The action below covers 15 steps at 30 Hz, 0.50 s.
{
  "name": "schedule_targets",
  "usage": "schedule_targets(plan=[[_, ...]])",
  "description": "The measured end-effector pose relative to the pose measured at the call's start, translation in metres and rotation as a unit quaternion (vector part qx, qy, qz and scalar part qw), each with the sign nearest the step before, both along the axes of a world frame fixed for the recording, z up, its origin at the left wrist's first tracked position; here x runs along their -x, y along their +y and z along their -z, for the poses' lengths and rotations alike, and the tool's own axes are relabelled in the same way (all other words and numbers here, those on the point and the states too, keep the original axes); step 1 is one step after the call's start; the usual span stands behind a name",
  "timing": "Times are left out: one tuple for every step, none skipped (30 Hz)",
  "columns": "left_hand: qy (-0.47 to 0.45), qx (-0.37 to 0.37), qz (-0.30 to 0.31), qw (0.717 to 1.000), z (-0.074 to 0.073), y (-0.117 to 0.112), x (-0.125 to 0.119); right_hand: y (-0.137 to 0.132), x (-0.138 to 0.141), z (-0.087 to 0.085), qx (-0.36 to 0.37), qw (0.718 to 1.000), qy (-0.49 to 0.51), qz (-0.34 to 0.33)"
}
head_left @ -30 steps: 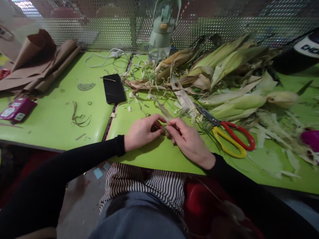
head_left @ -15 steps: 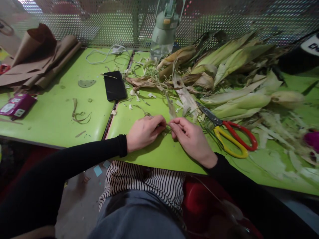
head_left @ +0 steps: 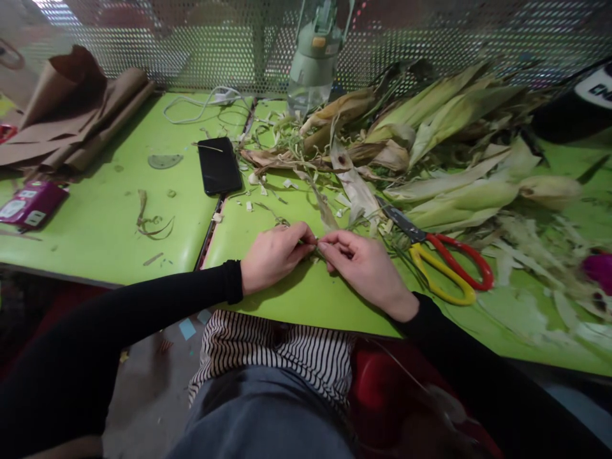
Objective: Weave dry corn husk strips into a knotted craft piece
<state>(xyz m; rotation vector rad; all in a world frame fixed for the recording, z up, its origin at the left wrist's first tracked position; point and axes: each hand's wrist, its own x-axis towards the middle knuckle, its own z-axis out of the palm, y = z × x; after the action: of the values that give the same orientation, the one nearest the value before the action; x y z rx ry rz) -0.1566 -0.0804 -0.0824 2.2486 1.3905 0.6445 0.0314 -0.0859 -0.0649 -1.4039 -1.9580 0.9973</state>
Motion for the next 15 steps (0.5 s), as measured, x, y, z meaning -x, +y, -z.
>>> schedule_targets(plan=[[0.000,0.000,0.000,1.000,0.000,0.000,0.000,-0.001,-0.001,0.000,0.002,1.000,0.003,-0.005],[-0.002,0.000,-0.001,1.000,0.000,0.000,0.000,-0.002,-0.001,-0.001,0.001,1.000,0.004,-0.009],[-0.004,0.001,-0.001,1.000,-0.001,-0.001,0.000,-0.003,-0.001,-0.001,-0.004,1.000,0.002,-0.013],[-0.007,0.001,-0.002,1.000,-0.001,-0.001,0.000,-0.004,-0.001,-0.001,-0.013,1.000,-0.003,-0.013],[-0.011,0.001,-0.002,1.000,-0.001,-0.001,0.000,-0.005,-0.001,-0.001,-0.025,1.000,-0.011,-0.008],[-0.014,0.001,-0.002,1.000,-0.001,-0.001,0.000,-0.006,-0.001,0.000,-0.035,0.999,-0.019,-0.002],[-0.018,0.003,-0.001,1.000,-0.001,-0.001,0.000,-0.006,-0.001,0.000,-0.043,0.999,-0.026,0.005],[-0.024,0.006,0.002,1.000,-0.001,0.000,0.001,-0.005,-0.001,0.001,-0.045,0.998,-0.028,0.011],[-0.030,0.011,0.007,0.999,-0.001,0.000,0.001,-0.004,-0.001,0.001,-0.041,0.999,-0.027,0.015],[-0.038,0.016,0.011,0.999,-0.001,0.001,0.002,-0.003,-0.001,0.002,-0.030,0.999,-0.021,0.013],[-0.048,0.020,0.015,0.999,-0.001,0.001,0.002,-0.001,-0.001,0.002,-0.017,1.000,-0.013,0.010],[-0.058,0.021,0.019,0.998,-0.001,0.001,0.003,0.001,-0.002,0.002,-0.003,1.000,-0.005,0.008],[-0.067,0.020,0.020,0.997,-0.001,0.002,0.003,0.002,-0.002,0.003,0.010,1.000,0.003,0.005],[-0.073,0.016,0.020,0.997,-0.001,0.002,0.004,0.004,-0.003,0.003,0.023,1.000,0.010,0.002],[-0.075,0.011,0.021,0.997,-0.001,0.001,0.004,0.005,-0.004,0.003,0.033,0.999,0.016,0.000]])
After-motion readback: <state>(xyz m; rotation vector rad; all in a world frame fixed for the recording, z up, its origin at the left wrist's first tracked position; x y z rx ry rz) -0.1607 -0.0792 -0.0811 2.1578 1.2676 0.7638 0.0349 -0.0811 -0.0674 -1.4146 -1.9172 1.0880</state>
